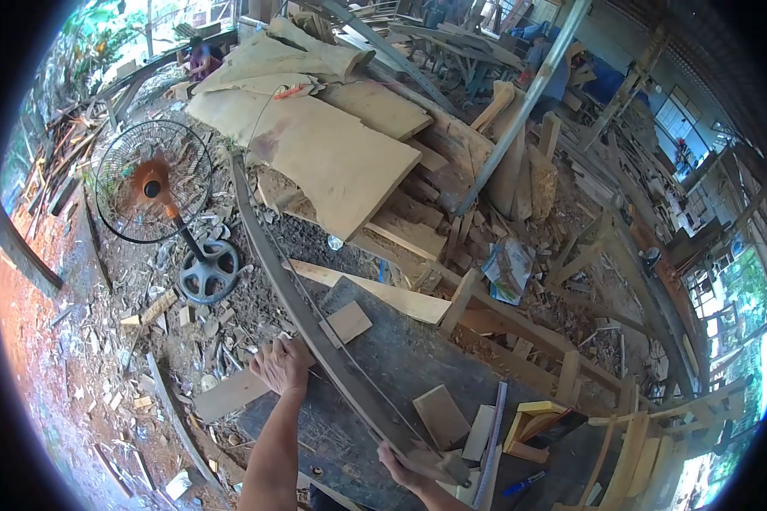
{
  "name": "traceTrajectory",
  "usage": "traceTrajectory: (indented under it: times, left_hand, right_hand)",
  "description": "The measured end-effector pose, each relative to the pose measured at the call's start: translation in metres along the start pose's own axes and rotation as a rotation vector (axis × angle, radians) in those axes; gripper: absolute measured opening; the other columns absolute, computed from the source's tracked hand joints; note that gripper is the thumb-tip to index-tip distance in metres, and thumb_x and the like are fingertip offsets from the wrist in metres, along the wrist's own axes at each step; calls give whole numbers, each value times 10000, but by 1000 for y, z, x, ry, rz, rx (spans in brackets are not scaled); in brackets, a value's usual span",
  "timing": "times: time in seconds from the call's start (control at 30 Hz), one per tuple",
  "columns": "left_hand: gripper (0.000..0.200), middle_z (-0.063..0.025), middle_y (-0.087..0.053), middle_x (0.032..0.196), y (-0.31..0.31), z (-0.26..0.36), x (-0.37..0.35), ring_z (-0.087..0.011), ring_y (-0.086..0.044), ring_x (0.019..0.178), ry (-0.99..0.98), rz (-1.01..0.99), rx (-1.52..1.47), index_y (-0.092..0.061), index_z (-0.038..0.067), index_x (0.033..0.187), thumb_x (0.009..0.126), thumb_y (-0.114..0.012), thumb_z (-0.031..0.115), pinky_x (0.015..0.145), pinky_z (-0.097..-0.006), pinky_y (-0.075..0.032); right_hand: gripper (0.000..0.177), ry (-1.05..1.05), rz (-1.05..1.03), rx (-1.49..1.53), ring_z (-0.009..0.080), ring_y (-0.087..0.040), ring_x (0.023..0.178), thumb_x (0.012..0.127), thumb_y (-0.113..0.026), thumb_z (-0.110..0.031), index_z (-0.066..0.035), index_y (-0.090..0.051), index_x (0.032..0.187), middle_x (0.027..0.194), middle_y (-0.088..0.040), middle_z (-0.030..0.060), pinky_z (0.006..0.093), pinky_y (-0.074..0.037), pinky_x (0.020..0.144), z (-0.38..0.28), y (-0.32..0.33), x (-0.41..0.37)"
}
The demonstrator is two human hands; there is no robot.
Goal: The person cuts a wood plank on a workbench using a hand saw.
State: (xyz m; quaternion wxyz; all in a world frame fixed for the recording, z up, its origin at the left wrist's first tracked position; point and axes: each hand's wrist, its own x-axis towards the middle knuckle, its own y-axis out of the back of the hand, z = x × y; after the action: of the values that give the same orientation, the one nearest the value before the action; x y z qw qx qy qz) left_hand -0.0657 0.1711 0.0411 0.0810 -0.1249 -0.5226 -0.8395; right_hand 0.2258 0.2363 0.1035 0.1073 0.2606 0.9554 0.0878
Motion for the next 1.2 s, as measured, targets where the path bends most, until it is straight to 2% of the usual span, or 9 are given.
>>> traceTrajectory:
  times: [0.4, 0.5, 0.57, 0.67, 0.7, 0.73, 0.97, 1.1, 1.2]
  left_hand:
    - [284, -109, -637, 864, 1, 0, 2, -285, -585, 962, -9, 23, -44, -667, 105, 817, 972, -510, 284, 992, -460, -344]
    - [285, -106, -639, 850, -2, -2, 1, -278, -588, 957, -15, 28, -24, -663, 107, 799, 968, -512, 279, 974, -455, -350]
    - [286, -102, -639, 844, -3, -3, 1, -272, -590, 951, -12, 30, -32, -667, 108, 801, 968, -514, 282, 971, -452, -351]
    - [294, -90, -632, 820, -8, -4, -1, -257, -594, 933, -29, 57, -24, -676, 112, 804, 970, -518, 296, 969, -443, -350]
    - [298, -88, -628, 821, -9, -5, -1, -256, -593, 933, -19, 41, -28, -676, 111, 804, 971, -519, 301, 970, -443, -350]
    - [302, -86, -625, 821, -10, -6, -1, -255, -591, 934, -9, 24, -30, -676, 111, 805, 972, -520, 307, 971, -444, -349]
    - [302, -87, -660, 862, -12, -7, -1, -281, -577, 949, -5, 11, -21, -697, 117, 830, 970, -511, 309, 975, -437, -342]
    - [331, -102, -693, 855, -12, -5, -1, -282, -587, 937, -13, 21, 12, -712, 120, 845, 975, -486, 324, 979, -434, -339]
    - [341, -103, -691, 851, -16, -11, -3, -279, -591, 939, -29, -5, 20, -716, 125, 852, 979, -481, 337, 981, -438, -334]
  right_hand:
    - [300, 21, -89, 318, 112, -541, 676, 1025, -566, -321, -86, -583, 838, 730, -559, -16, 289, -467, 673, 55, -14, 3]
    - [311, 80, 27, 118, 117, -560, 745, 1021, -572, -344, -65, -574, 884, 815, -582, 2, 286, -482, 710, 47, -12, 7]
    - [323, 1, -21, -235, 113, -589, 826, 1009, -588, -367, -55, -577, 928, 891, -616, 5, 292, -500, 750, 43, -16, 27]
    - [346, 0, -42, -16, 120, -631, 908, 999, -598, -409, -64, -624, 1008, 984, -664, -7, 309, -517, 789, 113, -41, 51]
    - [354, -324, -130, 1, 113, -642, 1005, 996, -609, -408, -85, -643, 1138, 1126, -670, -14, 322, -525, 830, 69, -30, 46]
    - [342, -318, -142, 58, 116, -644, 990, 995, -614, -397, -85, -648, 1131, 1110, -672, -11, 321, -525, 824, 45, -21, 39]
    - [258, 20, -40, 173, 143, -656, 891, 985, -645, -323, -89, -685, 1084, 997, -688, 12, 313, -526, 780, 40, -1, 2]
    - [166, -57, -58, -337, 149, -651, 787, 966, -688, -233, -80, -709, 1025, 904, -691, 28, 294, -519, 727, -1, -19, 50]
    - [151, 223, 28, 117, 110, -603, 718, 900, -765, -151, -45, -690, 977, 854, -670, 36, 289, -485, 655, 82, -43, 53]
